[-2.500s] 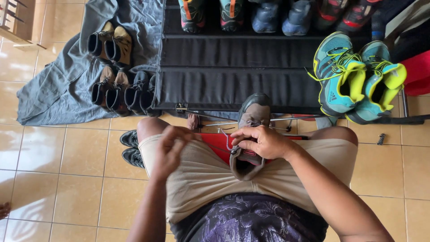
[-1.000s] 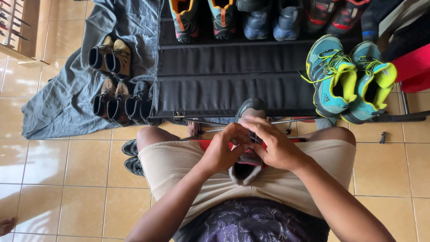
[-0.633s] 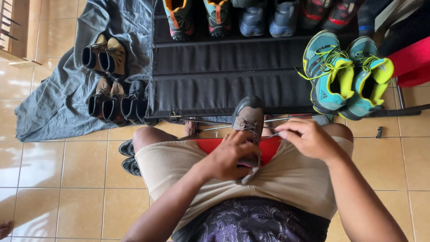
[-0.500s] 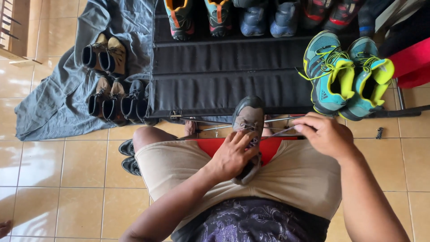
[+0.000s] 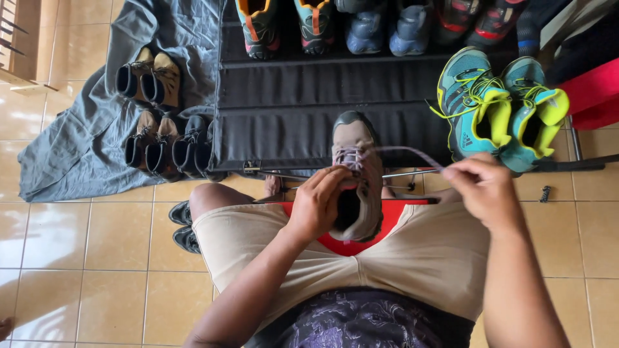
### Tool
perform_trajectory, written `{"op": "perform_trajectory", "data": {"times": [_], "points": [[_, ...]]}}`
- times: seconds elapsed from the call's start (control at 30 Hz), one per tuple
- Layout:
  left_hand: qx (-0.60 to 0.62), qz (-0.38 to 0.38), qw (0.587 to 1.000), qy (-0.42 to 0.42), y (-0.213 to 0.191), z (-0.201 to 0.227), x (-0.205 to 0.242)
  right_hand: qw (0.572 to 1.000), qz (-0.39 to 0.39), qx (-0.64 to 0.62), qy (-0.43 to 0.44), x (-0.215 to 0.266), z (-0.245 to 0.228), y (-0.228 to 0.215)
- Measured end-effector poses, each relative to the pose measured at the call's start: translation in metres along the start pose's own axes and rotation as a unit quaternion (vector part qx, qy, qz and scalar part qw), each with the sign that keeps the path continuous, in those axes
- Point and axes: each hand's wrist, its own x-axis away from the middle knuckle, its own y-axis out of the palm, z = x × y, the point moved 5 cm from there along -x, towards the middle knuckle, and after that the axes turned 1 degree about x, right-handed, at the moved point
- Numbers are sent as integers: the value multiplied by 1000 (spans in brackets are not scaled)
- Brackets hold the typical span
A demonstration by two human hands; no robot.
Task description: The person sits on the floor and laces a gray hiking boot. They thread the laces through the eyelets and tie a knot, repeating the process to secure the laces.
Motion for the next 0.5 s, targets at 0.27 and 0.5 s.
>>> {"op": "perform_trajectory", "data": {"times": [0.27, 0.5], "points": [[-46, 46, 992, 104, 20, 3, 17, 914, -92, -344, 194, 4, -30, 122], [-73, 25, 988, 132, 33, -1, 33, 879, -103, -397, 244, 28, 0, 143]]}}
